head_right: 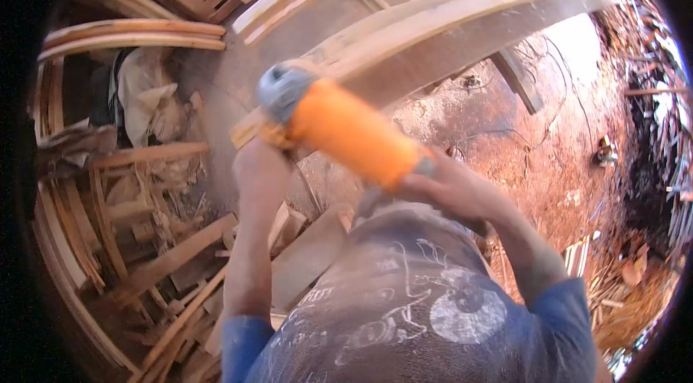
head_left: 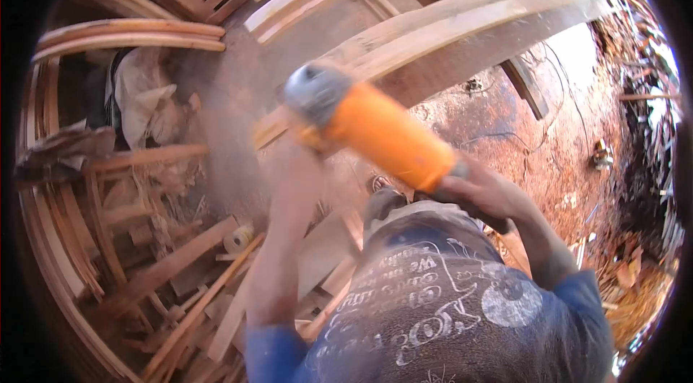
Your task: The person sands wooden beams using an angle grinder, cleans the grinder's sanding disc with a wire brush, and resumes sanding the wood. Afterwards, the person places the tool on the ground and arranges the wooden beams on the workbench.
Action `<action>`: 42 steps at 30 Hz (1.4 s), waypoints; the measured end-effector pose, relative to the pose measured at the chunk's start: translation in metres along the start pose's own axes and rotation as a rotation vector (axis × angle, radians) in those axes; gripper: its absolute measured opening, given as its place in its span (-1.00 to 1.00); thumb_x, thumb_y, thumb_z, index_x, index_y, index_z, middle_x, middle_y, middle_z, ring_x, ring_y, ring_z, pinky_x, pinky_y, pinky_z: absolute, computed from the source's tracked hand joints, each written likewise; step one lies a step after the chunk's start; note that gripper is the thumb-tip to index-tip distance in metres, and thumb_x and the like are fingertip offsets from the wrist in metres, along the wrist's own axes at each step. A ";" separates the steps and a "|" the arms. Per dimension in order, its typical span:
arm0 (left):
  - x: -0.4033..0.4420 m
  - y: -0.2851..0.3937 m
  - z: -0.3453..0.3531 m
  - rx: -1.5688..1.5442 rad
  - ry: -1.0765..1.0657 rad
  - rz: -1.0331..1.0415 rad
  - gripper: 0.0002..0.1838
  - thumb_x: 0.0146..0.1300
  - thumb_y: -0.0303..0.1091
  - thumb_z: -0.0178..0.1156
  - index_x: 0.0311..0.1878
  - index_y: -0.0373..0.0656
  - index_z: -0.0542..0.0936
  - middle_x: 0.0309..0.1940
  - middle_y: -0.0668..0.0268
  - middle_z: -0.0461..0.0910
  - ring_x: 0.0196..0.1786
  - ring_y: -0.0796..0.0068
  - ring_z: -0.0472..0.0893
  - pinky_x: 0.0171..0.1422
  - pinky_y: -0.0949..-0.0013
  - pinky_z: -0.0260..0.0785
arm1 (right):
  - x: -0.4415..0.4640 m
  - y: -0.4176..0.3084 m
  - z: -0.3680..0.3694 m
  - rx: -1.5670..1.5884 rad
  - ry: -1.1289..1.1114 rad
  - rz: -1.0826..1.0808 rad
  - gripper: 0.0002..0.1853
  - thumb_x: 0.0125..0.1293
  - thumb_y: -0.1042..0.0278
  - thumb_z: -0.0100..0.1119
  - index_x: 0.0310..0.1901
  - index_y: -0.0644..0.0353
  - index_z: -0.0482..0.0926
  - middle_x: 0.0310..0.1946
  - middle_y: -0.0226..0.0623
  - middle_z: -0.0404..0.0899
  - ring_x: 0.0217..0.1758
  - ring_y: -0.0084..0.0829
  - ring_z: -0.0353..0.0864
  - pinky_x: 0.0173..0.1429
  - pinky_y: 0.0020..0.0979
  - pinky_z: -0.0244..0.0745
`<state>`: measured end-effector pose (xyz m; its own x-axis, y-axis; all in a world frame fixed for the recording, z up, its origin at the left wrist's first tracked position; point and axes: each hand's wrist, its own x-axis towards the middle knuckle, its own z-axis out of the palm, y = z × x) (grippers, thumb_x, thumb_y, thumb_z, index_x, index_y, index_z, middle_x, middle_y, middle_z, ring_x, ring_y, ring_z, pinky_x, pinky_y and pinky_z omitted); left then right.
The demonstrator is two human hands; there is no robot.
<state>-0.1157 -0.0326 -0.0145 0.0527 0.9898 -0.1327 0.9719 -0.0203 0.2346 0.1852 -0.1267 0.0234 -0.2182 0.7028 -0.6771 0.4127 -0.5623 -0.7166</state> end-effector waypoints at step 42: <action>0.262 0.713 0.127 0.078 -0.093 0.780 -0.79 0.30 -0.23 0.28 -0.05 0.05 0.75 -0.05 0.30 0.78 0.05 0.37 0.76 0.06 0.35 0.58 | -0.084 0.252 -0.535 0.657 0.580 0.162 -0.35 0.51 -0.41 -0.12 -0.02 0.15 0.47 -0.56 -0.33 0.56 -0.64 -0.47 0.57 -0.58 -0.41 0.52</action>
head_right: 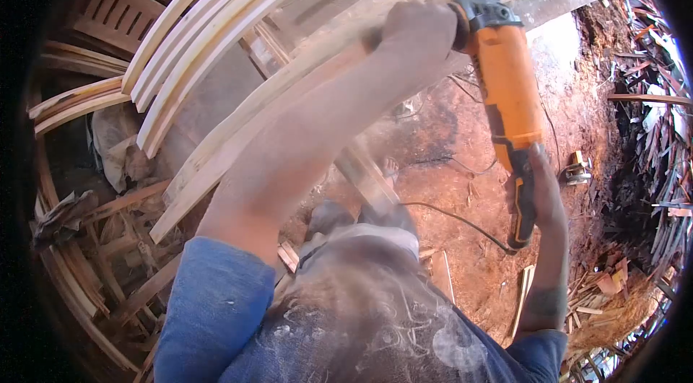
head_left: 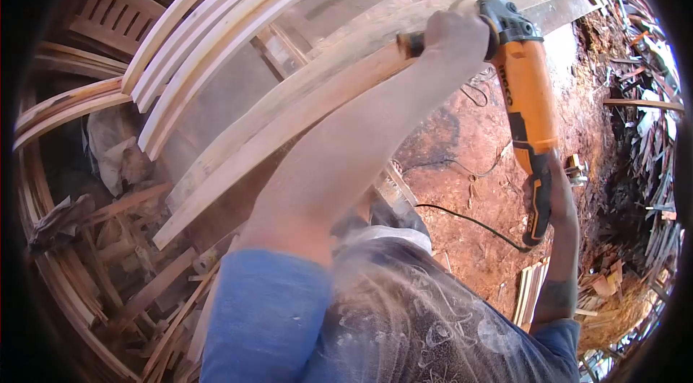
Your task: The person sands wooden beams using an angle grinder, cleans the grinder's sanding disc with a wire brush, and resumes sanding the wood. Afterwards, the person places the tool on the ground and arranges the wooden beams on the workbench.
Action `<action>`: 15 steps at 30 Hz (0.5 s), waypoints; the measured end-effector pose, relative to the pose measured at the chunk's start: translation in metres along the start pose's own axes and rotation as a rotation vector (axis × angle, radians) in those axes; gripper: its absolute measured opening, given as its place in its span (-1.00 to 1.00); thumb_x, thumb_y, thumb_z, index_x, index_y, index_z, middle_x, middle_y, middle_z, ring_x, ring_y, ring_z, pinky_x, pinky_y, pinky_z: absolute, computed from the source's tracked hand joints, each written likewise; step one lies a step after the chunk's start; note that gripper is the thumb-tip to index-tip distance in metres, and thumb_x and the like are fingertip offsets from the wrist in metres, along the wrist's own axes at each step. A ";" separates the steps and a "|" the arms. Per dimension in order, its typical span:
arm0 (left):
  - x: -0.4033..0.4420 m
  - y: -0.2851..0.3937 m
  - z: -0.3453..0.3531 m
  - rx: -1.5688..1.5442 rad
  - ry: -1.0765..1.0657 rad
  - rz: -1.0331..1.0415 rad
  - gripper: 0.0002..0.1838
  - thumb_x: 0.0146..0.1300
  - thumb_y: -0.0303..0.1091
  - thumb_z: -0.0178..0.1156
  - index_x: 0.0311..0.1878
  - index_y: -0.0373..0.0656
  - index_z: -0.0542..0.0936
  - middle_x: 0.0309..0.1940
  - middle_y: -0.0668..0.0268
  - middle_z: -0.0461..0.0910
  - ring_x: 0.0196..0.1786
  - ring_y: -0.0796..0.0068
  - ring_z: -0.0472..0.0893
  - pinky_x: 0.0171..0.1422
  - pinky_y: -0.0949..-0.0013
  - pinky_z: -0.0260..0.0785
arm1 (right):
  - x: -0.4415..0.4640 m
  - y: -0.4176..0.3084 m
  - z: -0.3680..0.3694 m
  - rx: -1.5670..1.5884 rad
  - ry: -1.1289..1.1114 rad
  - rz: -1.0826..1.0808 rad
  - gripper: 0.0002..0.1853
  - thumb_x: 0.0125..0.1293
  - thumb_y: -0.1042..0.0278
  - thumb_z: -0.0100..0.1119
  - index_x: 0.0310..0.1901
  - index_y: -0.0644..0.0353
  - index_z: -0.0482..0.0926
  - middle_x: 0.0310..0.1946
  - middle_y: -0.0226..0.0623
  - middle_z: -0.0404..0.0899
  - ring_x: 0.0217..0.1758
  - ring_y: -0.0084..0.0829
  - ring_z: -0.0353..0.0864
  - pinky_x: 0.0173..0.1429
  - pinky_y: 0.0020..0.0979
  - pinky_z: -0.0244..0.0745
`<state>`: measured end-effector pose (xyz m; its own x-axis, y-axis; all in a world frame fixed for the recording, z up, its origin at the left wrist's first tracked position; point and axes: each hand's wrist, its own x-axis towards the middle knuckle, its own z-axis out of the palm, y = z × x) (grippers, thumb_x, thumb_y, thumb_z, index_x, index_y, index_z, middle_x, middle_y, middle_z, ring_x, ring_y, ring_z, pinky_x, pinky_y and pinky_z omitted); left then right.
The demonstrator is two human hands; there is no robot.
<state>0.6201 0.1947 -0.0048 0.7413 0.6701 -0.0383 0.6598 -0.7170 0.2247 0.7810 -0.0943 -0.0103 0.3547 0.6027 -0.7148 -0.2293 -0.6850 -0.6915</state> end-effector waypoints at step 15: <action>-0.409 -0.170 -0.037 -0.088 -0.066 -0.912 -0.69 0.25 -0.22 0.36 -0.06 -0.23 0.64 -0.23 -0.02 0.73 -0.07 -0.11 0.70 -0.06 0.00 0.52 | -0.088 0.003 0.274 -0.681 -0.689 -0.192 -0.09 0.33 -0.27 0.25 0.47 0.27 0.24 0.11 0.18 0.59 0.24 0.00 0.61 0.36 -0.10 0.43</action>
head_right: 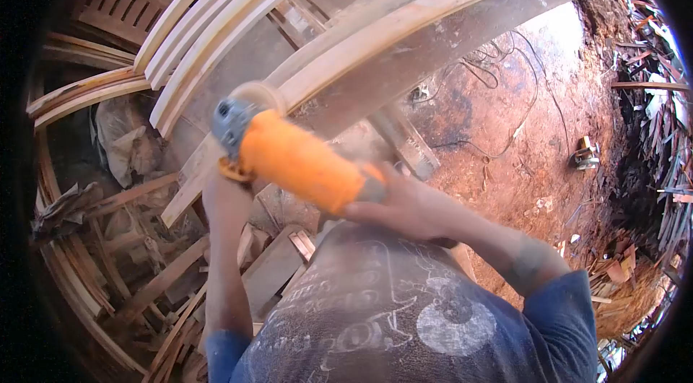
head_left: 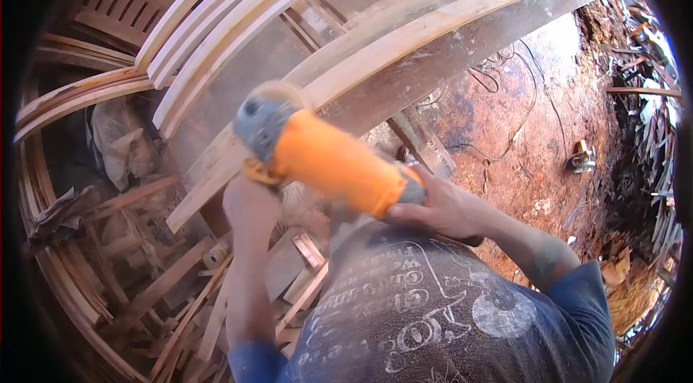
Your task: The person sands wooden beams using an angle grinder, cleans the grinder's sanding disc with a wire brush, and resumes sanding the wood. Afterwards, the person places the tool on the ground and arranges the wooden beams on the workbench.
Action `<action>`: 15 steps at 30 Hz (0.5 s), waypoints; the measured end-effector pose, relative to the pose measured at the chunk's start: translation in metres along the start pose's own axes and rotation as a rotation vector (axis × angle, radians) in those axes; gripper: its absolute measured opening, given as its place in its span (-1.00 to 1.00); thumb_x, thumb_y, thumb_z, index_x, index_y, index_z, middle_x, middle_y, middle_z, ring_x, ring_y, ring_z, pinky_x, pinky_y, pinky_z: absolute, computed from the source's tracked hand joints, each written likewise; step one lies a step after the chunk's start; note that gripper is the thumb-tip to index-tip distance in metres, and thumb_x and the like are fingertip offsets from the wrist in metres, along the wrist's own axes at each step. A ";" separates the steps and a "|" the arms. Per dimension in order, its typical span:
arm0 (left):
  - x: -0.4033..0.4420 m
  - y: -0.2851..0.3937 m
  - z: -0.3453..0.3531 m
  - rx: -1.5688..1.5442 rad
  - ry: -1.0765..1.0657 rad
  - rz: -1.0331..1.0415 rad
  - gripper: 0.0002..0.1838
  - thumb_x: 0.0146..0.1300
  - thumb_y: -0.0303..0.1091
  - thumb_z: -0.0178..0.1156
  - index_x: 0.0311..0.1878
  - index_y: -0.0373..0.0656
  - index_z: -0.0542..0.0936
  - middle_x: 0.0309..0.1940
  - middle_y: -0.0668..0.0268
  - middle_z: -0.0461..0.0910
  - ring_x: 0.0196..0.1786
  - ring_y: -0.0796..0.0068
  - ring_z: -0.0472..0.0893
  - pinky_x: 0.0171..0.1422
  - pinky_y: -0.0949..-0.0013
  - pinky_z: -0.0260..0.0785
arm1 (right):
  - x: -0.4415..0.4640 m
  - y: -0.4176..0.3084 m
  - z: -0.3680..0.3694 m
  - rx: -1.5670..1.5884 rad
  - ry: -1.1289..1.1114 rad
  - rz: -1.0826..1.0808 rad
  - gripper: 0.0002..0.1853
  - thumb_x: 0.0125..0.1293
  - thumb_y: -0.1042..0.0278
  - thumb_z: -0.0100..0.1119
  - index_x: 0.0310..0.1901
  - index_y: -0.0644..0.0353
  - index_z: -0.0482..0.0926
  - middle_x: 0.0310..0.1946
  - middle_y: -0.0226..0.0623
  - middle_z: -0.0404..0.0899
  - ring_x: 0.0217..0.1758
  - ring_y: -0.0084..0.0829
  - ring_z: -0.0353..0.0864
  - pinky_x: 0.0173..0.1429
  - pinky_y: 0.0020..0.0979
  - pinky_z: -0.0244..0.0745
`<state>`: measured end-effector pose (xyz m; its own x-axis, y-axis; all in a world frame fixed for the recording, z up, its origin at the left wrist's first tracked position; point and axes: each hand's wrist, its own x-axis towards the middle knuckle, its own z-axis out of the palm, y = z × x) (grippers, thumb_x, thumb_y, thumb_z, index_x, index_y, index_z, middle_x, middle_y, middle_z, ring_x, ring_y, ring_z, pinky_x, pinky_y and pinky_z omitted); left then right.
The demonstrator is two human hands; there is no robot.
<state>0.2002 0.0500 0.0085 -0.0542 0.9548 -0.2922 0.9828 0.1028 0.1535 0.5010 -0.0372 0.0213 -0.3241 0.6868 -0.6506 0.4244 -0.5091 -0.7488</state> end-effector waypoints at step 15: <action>0.038 0.115 0.003 -0.036 -0.200 0.257 -0.75 0.18 -0.24 0.30 -0.23 -0.24 0.71 -0.36 -0.01 0.73 -0.21 -0.04 0.75 -0.06 -0.02 0.59 | -0.051 0.058 -0.055 0.282 0.217 0.170 -0.06 0.33 -0.24 0.26 0.52 0.26 0.17 0.05 0.00 0.63 0.09 -0.20 0.68 0.18 -0.21 0.56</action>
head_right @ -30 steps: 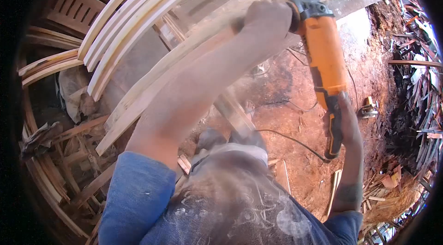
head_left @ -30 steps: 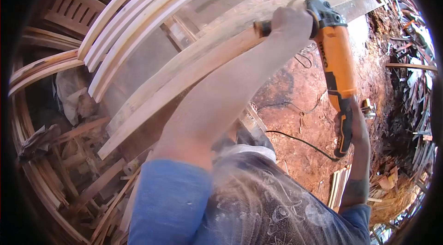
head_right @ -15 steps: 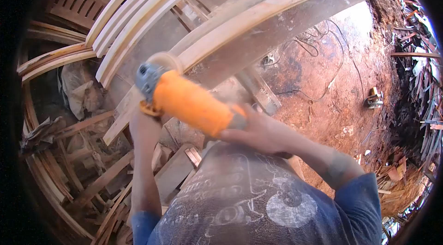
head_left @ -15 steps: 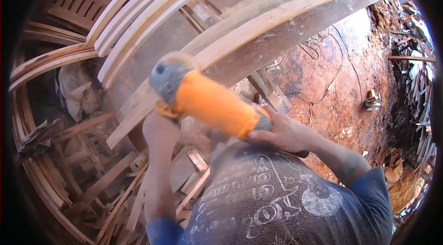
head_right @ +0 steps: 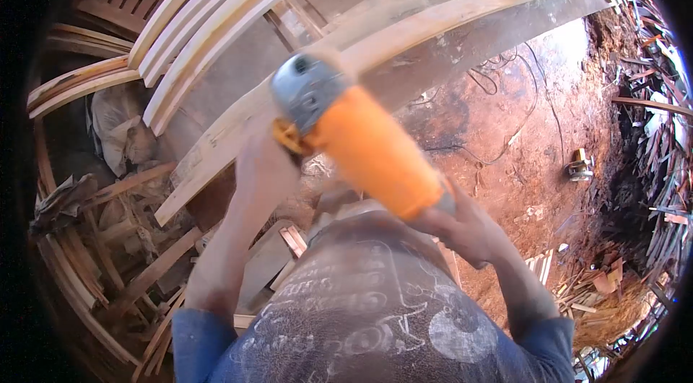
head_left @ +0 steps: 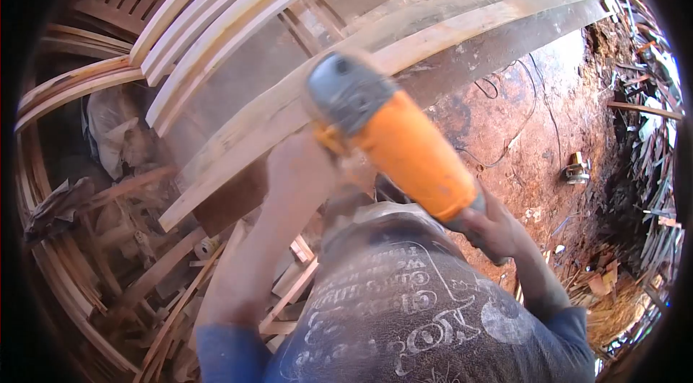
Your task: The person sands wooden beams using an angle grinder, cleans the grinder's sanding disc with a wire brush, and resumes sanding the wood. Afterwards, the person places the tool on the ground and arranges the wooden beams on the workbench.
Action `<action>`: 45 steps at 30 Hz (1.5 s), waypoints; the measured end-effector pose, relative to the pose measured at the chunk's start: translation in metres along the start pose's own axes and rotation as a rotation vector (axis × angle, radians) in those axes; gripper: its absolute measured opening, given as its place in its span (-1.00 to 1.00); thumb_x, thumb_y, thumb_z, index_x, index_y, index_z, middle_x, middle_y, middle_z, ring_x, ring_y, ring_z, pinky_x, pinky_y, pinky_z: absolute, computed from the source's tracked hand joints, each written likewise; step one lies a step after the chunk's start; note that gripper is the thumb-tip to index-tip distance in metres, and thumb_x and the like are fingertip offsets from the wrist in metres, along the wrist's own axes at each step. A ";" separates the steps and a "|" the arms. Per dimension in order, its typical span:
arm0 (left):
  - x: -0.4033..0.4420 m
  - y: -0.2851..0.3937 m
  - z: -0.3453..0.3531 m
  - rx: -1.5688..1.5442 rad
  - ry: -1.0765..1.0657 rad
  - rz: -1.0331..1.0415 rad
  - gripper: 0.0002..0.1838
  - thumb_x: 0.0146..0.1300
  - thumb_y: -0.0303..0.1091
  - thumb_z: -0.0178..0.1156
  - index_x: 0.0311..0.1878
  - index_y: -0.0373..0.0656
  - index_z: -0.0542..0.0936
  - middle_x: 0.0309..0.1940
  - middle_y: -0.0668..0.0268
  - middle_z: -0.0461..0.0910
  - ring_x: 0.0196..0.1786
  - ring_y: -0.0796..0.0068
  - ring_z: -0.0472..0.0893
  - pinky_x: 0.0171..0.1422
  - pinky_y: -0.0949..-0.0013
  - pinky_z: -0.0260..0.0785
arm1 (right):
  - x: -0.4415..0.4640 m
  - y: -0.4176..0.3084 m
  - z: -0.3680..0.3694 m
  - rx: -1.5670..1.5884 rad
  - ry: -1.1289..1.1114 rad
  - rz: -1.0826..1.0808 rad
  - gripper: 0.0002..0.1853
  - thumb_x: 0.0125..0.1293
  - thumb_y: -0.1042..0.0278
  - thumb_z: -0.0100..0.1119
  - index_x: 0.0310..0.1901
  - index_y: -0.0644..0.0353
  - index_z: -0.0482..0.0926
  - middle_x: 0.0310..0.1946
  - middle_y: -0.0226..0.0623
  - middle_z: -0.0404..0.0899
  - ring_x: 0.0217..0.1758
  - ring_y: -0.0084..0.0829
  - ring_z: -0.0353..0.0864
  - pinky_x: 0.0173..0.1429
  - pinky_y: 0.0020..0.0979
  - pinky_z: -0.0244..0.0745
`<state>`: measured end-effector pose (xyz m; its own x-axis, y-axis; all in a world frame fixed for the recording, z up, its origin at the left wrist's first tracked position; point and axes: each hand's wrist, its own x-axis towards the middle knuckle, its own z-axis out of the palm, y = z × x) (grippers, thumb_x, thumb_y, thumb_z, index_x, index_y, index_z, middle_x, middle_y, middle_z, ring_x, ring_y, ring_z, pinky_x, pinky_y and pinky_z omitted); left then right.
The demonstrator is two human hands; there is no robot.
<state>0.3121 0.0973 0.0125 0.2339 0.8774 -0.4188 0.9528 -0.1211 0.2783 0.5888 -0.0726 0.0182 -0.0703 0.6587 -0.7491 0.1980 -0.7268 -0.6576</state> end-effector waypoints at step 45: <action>0.065 0.124 -0.001 -0.180 -0.008 0.167 -0.70 0.24 -0.19 0.37 -0.09 -0.21 0.69 -0.22 -0.01 0.74 -0.06 -0.05 0.73 0.02 0.00 0.54 | -0.003 -0.001 -0.103 0.121 0.096 -0.031 -0.21 0.45 -0.18 0.13 0.47 0.30 0.25 0.06 0.04 0.63 0.13 -0.13 0.67 0.17 -0.19 0.58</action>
<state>0.4454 0.1399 0.0204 0.3873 0.8486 -0.3605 0.8511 -0.1787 0.4936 0.6897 -0.0539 0.0293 0.0207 0.6924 -0.7212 0.0775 -0.7203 -0.6893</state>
